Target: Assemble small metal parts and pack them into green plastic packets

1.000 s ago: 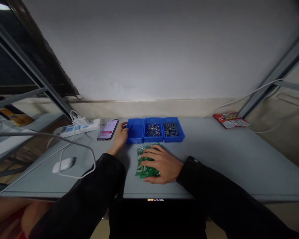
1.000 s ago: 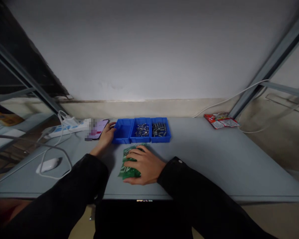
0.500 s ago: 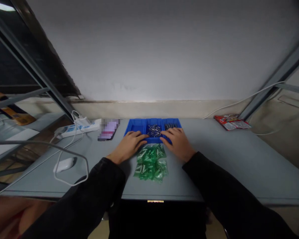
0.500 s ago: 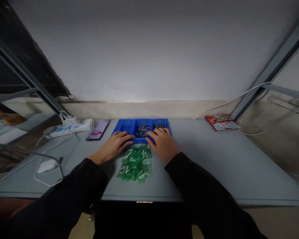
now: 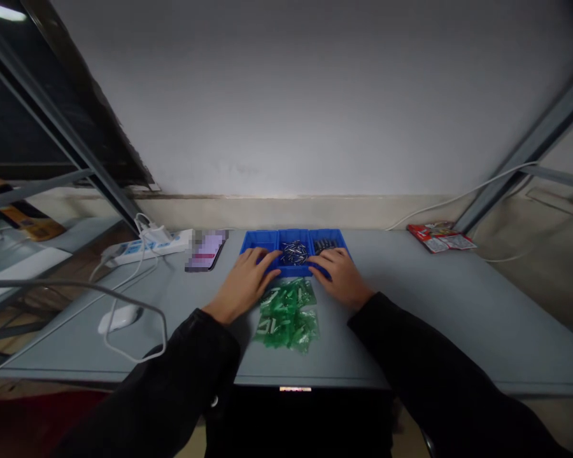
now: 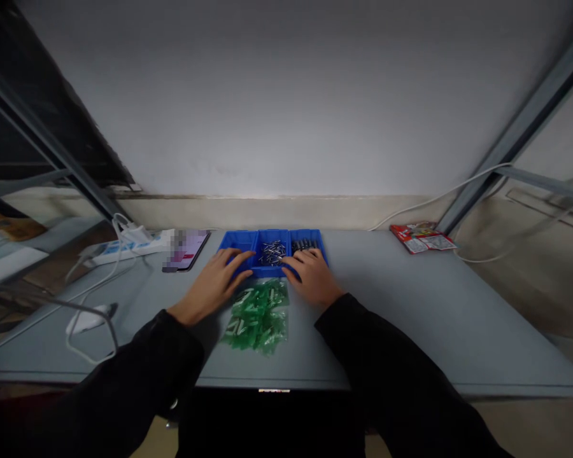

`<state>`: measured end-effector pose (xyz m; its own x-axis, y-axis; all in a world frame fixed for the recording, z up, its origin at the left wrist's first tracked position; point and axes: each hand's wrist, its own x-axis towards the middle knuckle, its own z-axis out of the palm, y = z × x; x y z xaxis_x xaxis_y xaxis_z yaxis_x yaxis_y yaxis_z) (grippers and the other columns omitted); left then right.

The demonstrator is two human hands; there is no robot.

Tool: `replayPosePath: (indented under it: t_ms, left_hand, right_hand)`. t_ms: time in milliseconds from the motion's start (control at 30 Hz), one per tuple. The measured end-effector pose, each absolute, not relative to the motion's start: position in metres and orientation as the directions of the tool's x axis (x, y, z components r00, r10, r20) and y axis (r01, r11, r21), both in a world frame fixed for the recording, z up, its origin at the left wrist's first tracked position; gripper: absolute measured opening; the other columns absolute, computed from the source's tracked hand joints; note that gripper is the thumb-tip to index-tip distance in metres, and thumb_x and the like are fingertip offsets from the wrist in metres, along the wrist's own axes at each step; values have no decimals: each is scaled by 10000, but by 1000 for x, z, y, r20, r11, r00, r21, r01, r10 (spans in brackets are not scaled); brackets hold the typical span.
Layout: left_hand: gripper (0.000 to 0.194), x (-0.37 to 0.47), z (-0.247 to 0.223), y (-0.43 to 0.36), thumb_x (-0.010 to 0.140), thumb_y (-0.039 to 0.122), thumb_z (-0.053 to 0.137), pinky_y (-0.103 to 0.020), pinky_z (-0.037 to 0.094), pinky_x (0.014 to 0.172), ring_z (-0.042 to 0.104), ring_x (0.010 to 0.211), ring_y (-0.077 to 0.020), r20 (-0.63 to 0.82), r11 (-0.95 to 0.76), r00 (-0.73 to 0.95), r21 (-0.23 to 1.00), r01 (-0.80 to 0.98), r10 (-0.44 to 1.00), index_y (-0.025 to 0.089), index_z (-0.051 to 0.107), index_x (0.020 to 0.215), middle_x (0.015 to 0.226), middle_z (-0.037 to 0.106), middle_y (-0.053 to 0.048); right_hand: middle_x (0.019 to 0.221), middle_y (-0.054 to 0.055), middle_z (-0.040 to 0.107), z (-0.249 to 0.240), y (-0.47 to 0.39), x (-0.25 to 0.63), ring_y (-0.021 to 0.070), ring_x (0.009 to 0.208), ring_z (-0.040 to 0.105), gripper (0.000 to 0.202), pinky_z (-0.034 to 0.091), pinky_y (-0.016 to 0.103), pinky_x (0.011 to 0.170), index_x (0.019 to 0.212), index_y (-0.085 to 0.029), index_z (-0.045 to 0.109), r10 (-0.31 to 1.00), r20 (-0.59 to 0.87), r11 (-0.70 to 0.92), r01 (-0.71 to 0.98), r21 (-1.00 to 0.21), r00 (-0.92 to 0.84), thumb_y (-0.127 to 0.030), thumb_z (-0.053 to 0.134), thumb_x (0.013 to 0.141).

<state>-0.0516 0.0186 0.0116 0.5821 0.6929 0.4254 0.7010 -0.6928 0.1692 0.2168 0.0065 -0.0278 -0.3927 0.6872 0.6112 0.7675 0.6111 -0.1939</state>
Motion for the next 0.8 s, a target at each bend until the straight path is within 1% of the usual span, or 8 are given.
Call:
replayPosePath:
  t_ms: [67,133,233,267,333,433,633,800]
  left_hand:
    - [379,-58,20,0,1005,444,520,-490,448,1049,560,1146,-280,415,-709,591,237,664,692,242,573,1321,1228,602,-105]
    - [365,-67,25,-22,971,475,579,-452,488,1026,571,1151,-257,311,-759,693,319,568,650,261,591,1267,1233,604,-81]
    - [593,-80,19,-49,807,562,750,-435,516,1037,557,1229,-277,227,-801,793,378,464,566,287,593,1309,1302,586,-86]
    - [636,-84,15,-54,792,548,771,-435,516,1050,553,1252,-284,216,-796,795,392,461,567,290,583,1341,1330,579,-94]
    - [550,-90,7,-59,863,457,739,-425,519,1063,563,1267,-274,211,-774,778,418,476,592,301,583,1366,1349,588,-94]
    - [403,-96,-2,-56,926,369,685,-399,535,1044,619,1202,-235,210,-740,752,468,484,625,304,628,1319,1289,646,-74]
    - [226,-99,-3,-47,950,348,657,-319,568,912,687,1027,-191,188,-688,743,570,450,642,263,712,1152,1111,720,-53]
    - [177,-97,5,-45,983,335,598,-296,567,844,704,936,-182,204,-667,713,588,458,670,258,747,1041,1011,743,-43]
  right_hand:
    - [1039,76,694,-26,5,217,217,986,613,221,411,417,928,1161,-188,660,674,638,625,748,-224,-372,-297,529,1020]
    - [1034,75,700,-23,4,218,216,981,616,197,420,408,923,1128,-188,658,662,668,635,729,-257,-341,-275,518,1021]
    - [1006,63,704,-20,2,220,209,963,621,156,421,397,922,1064,-188,658,655,695,628,725,-283,-297,-248,523,1015]
    - [997,59,704,-20,2,220,207,958,621,146,421,393,920,1047,-186,658,654,699,626,726,-284,-291,-244,528,1013]
    - [985,53,703,-20,1,220,203,954,620,137,421,387,915,1025,-182,657,650,704,627,726,-282,-287,-241,534,1011]
    - [984,45,704,-22,2,220,199,957,619,138,416,384,915,1016,-185,657,648,708,626,726,-284,-282,-249,535,1012]
    - [994,47,709,-22,1,219,202,963,618,141,408,390,920,1019,-193,657,662,698,617,727,-301,-273,-259,533,1013]
    - [979,44,696,-21,0,219,203,951,606,134,401,392,930,1031,-191,655,670,695,602,739,-303,-261,-252,539,1006]
